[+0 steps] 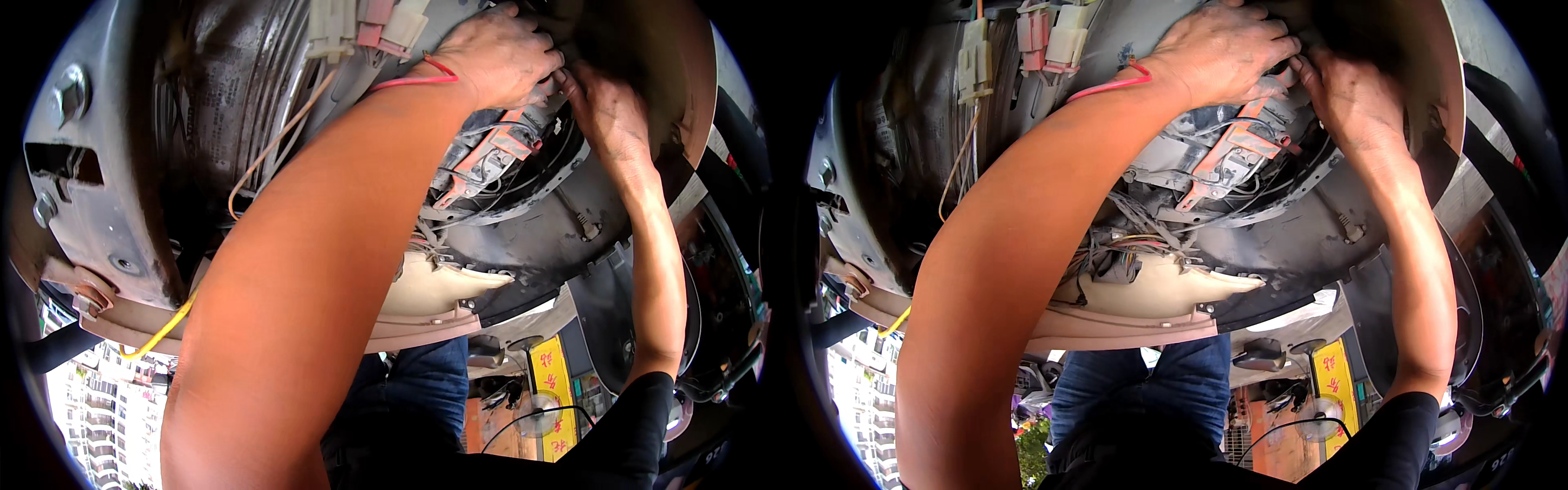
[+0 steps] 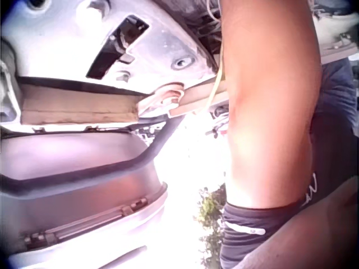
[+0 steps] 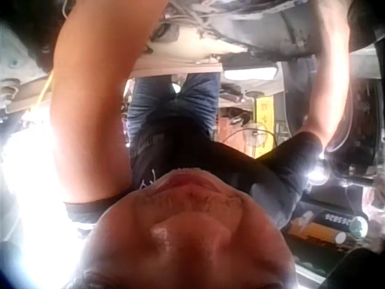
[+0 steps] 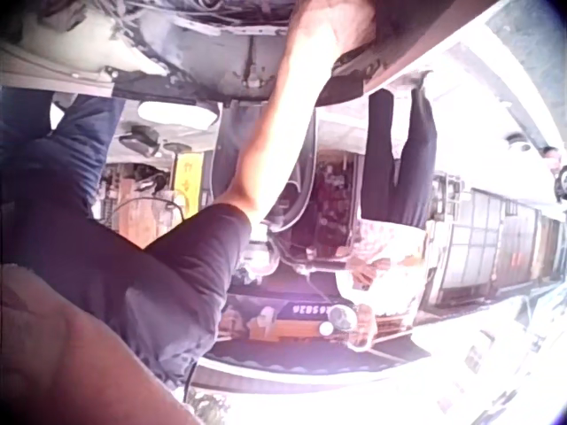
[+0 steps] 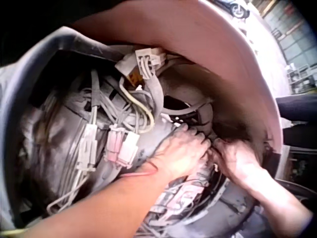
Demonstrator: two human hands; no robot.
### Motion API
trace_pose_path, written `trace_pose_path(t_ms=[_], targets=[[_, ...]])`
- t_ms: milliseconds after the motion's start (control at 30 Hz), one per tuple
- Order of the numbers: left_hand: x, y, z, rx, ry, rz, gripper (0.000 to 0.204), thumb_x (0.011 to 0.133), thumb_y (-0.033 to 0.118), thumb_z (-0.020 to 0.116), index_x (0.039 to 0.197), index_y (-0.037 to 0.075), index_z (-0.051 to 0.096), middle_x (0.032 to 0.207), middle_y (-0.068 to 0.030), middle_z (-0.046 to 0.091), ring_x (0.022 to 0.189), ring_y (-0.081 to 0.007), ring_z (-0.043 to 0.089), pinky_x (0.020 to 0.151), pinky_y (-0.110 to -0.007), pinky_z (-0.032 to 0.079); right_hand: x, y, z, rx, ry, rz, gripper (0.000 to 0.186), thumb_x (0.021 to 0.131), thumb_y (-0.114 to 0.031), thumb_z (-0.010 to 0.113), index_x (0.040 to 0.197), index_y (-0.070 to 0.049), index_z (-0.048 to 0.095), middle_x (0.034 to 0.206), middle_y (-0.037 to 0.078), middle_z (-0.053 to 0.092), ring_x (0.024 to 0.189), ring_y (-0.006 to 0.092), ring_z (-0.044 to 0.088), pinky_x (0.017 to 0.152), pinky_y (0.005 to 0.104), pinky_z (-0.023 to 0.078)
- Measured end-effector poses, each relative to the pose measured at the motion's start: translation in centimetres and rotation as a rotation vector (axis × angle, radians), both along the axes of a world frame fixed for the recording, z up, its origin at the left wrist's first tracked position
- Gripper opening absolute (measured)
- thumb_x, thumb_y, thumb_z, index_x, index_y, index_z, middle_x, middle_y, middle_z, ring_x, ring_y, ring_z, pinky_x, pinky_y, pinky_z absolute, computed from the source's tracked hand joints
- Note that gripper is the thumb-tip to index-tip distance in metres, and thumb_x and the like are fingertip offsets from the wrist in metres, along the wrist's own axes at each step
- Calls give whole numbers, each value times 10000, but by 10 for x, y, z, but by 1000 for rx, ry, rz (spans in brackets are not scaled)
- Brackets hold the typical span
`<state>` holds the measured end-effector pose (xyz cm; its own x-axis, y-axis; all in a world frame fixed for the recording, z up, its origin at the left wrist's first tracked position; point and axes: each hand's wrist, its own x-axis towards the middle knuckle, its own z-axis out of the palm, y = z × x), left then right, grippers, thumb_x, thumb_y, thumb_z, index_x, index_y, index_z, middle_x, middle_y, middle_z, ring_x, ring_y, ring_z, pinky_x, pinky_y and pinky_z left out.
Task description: The person uses a power drill and their hands to disassemble and adjust electrical components and screws inside the battery compartment of a scooter.
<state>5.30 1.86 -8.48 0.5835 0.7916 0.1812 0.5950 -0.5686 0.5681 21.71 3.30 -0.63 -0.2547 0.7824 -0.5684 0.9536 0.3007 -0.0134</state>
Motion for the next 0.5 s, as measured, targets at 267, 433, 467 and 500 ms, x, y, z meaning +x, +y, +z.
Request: trace_pose_path(t_ms=[267,433,467,500], targets=[[7,3,10,-44,107,-75,321,827,338,571,998,72,624,999,-119,629,1040,-285,577,994,-471,373,14,-9,1,130,131,93,331,893,-352,565,1061,-68,582,917,161,646,863,392,606,706,458,496],[2,-2,5,184,15,-17,403,833,408,572,997,43,621,1028,-143,633,1033,-306,580,994,-453,375,13,-13,18,146,314,63,276,843,-233,594,973,9,571,890,224,612,833,390,606,712,454,495],[4,-1,12,115,63,-48,412,832,411,573,1009,41,619,1037,-148,633,1047,-307,575,998,-450,373,16,-21,21,319,379,155,279,852,-228,563,1009,3,558,852,224,615,804,390,612,705,453,498],[7,2,18,46,114,-78,421,832,413,575,1020,39,618,1046,-153,632,1060,-309,569,1002,-447,371,25,-22,15,280,410,148,277,850,-214,552,1022,4,551,843,224,614,797,389,613,699,454,499]])
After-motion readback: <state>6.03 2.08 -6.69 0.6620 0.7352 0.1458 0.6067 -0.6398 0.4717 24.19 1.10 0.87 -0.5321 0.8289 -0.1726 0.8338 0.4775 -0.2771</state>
